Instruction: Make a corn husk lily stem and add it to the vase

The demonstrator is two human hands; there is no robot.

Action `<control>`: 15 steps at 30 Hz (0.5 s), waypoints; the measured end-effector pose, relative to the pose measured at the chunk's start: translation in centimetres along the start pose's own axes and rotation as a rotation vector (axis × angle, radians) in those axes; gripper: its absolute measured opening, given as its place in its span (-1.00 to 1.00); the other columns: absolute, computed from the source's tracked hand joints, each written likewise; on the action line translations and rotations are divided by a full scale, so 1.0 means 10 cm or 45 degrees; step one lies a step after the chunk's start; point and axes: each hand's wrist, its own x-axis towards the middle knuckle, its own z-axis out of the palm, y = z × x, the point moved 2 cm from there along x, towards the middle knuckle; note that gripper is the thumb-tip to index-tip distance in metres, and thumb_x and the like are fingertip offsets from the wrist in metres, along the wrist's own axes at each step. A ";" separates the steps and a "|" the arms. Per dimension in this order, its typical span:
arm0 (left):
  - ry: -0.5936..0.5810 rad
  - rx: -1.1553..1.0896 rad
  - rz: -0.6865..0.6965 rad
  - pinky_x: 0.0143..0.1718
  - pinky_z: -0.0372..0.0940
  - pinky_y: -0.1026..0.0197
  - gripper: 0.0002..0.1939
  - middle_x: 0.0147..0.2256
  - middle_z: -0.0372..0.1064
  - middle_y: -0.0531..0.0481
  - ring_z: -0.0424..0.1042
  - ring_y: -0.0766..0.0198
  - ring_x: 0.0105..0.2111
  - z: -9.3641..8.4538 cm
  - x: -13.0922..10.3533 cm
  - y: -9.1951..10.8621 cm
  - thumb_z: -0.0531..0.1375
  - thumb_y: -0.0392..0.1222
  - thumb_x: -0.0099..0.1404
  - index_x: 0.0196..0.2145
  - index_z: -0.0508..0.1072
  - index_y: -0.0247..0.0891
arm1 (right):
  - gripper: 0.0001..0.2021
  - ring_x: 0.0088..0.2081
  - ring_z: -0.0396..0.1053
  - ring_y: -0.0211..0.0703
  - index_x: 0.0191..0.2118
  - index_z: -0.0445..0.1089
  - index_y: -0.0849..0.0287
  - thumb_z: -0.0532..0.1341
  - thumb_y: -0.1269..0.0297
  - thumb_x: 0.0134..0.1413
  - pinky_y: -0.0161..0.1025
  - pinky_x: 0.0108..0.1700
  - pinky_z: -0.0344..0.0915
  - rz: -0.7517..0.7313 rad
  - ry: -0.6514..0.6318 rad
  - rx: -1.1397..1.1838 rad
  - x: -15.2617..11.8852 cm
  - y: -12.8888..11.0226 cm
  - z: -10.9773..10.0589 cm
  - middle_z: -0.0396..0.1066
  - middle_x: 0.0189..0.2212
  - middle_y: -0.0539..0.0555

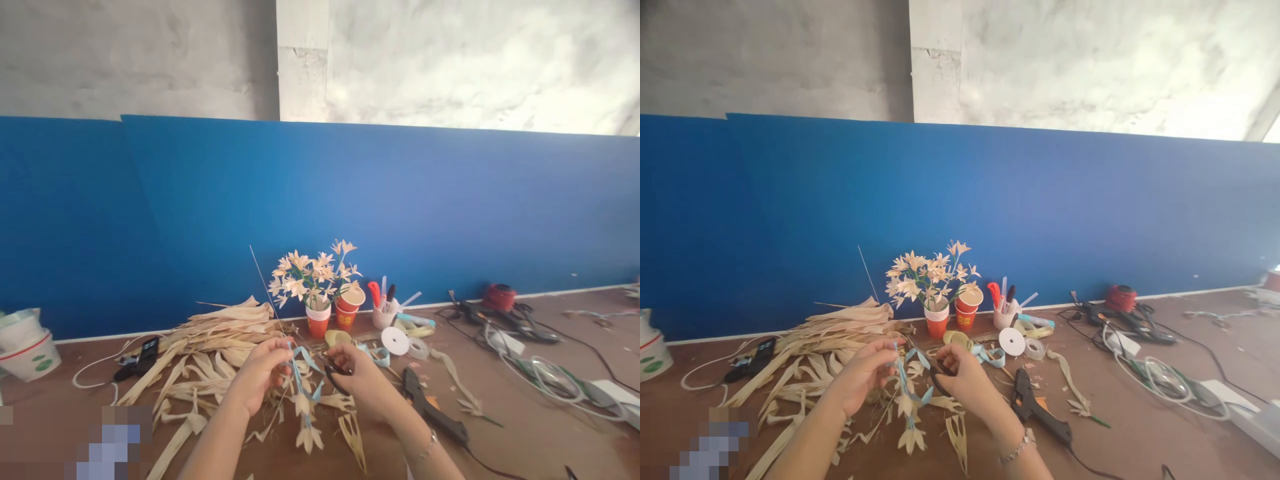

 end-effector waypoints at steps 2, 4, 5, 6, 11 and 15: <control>0.054 0.125 0.036 -0.72 -0.13 0.43 -0.77 -0.42 0.35 0.08 0.20 0.52 -0.68 -0.01 0.00 0.00 0.29 -0.24 -0.11 -0.42 0.39 -0.27 | -0.76 -0.46 0.25 -0.25 -0.29 0.36 0.18 0.23 0.43 -0.22 -0.35 -0.44 0.12 0.069 0.022 -0.337 -0.03 0.06 -0.02 0.30 -0.53 -0.07; 0.050 0.187 0.053 -0.72 -0.26 0.43 -0.81 -0.37 0.38 0.08 0.06 0.59 -0.73 0.01 0.00 -0.01 0.27 -0.23 -0.11 -0.49 0.36 -0.28 | -0.74 -0.44 0.28 -0.20 -0.30 0.38 0.18 0.21 0.45 -0.25 -0.32 -0.41 0.12 0.158 0.020 -0.653 -0.07 0.08 0.01 0.36 -0.50 -0.02; 0.038 0.198 0.058 -0.70 -0.30 0.42 -0.81 -0.36 0.38 0.08 -0.01 0.62 -0.74 0.03 0.00 -0.02 0.27 -0.22 -0.11 -0.50 0.34 -0.27 | -0.74 -0.40 0.31 -0.16 -0.30 0.40 0.18 0.20 0.45 -0.26 -0.30 -0.38 0.14 0.190 0.009 -0.786 -0.10 0.08 0.04 0.39 -0.46 0.02; 0.029 0.206 0.063 -0.69 -0.33 0.42 -0.81 -0.37 0.38 0.10 -0.06 0.63 -0.75 0.05 0.00 -0.03 0.27 -0.20 -0.10 -0.51 0.33 -0.27 | -0.75 -0.35 0.33 -0.11 -0.31 0.41 0.19 0.21 0.45 -0.26 -0.28 -0.33 0.16 0.200 0.000 -0.898 -0.12 0.07 0.07 0.41 -0.41 0.07; 0.016 0.235 0.095 -0.69 -0.35 0.42 -0.79 -0.61 0.17 0.23 -0.15 0.60 -0.76 0.09 0.02 -0.08 0.26 -0.15 -0.06 -0.49 0.29 -0.23 | -0.77 -0.17 0.34 0.07 -0.35 0.45 0.25 0.22 0.46 -0.28 -0.19 -0.21 0.21 0.140 -0.058 -1.030 -0.17 0.08 0.14 0.43 -0.25 0.24; 0.016 0.142 0.145 -0.72 -0.16 0.45 -0.77 -0.54 0.23 0.15 0.07 0.52 -0.68 0.08 0.02 -0.07 0.27 -0.15 -0.07 -0.48 0.29 -0.23 | -0.53 -0.46 0.40 -0.19 -0.16 0.43 0.08 0.26 0.50 -0.36 -0.38 -0.44 0.23 0.262 -0.363 -0.679 -0.19 0.17 0.10 0.47 -0.49 -0.05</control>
